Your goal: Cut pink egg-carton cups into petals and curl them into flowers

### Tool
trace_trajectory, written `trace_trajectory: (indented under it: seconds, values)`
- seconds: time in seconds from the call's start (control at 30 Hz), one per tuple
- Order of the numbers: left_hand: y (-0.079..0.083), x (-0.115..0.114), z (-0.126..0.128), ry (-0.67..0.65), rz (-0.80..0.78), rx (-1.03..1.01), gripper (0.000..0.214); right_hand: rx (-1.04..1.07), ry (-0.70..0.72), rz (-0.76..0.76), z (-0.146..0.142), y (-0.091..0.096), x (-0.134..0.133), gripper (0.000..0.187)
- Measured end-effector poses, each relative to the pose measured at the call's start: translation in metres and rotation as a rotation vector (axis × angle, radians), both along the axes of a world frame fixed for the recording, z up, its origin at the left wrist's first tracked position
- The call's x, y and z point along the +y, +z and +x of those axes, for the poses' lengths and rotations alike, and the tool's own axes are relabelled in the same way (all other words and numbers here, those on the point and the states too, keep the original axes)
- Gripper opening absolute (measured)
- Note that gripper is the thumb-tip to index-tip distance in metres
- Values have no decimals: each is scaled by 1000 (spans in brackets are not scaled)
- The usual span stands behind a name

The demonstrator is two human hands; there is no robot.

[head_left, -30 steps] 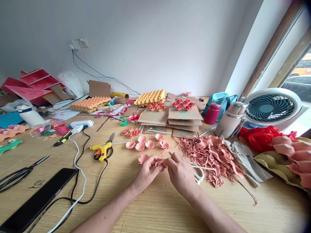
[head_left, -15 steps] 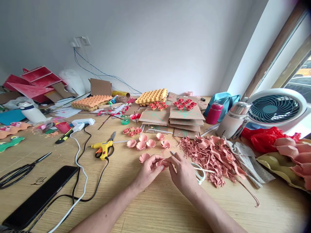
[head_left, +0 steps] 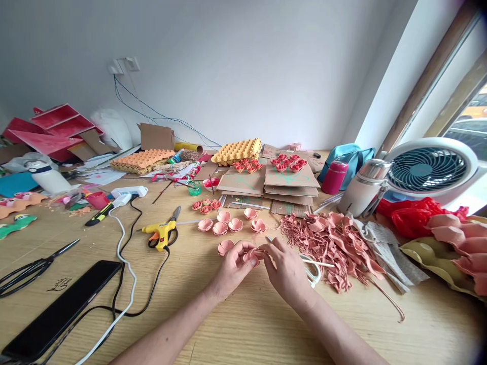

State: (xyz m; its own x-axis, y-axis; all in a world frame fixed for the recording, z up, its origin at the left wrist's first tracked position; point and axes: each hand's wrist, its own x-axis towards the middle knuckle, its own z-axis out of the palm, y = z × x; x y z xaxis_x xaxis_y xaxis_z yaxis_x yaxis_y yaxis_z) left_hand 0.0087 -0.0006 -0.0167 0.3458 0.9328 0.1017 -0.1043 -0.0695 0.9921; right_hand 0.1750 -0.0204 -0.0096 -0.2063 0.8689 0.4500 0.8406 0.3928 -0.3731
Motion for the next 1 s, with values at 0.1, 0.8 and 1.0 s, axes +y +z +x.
trace_trajectory:
  seconds: [0.1, 0.8, 1.0]
  values:
    - [-1, 1, 1, -15, -5, -13, 25, 1, 9, -4, -1, -1, 1, 18]
    - [0, -1, 1, -19, -29, -20, 26, 56, 14, -40, -1, 0, 1, 19]
    - [1, -3, 2, -8, -62, -24, 29, 48, 19, -38, -1, -2, 2, 19]
